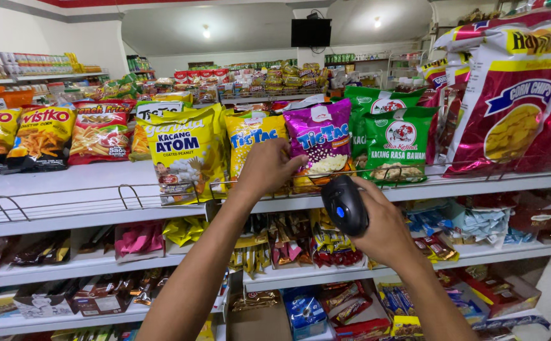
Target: The person uses a handheld scanner to read barcodes on various snack bags before placing the bags into a cardboard box or back onto a shelf.
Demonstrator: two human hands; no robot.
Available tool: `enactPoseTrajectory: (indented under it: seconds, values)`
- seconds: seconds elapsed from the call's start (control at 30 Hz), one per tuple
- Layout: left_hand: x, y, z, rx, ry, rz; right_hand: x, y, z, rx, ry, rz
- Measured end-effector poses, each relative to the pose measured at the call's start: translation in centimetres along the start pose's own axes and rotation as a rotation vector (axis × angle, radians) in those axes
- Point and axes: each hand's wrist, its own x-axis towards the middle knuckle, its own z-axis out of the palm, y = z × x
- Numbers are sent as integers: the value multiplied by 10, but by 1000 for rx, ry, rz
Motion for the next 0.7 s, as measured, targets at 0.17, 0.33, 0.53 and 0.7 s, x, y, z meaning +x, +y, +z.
enactPoseTrajectory:
  seconds: [0.17, 0.33, 0.53, 0.7]
  values:
    - [-4, 8, -1, 68, 28, -41, 3, -7, 1, -101, -140, 156]
    - [-21, 27, -6, 30, 313, 218, 6, -5, 2, -22, -53, -20]
    - [-74, 59, 10, 5, 428, 523, -37, 21, 12, 318, 93, 24]
    - [-129, 87, 71, -213, 177, 577, -125, 65, 27, 777, 216, 446]
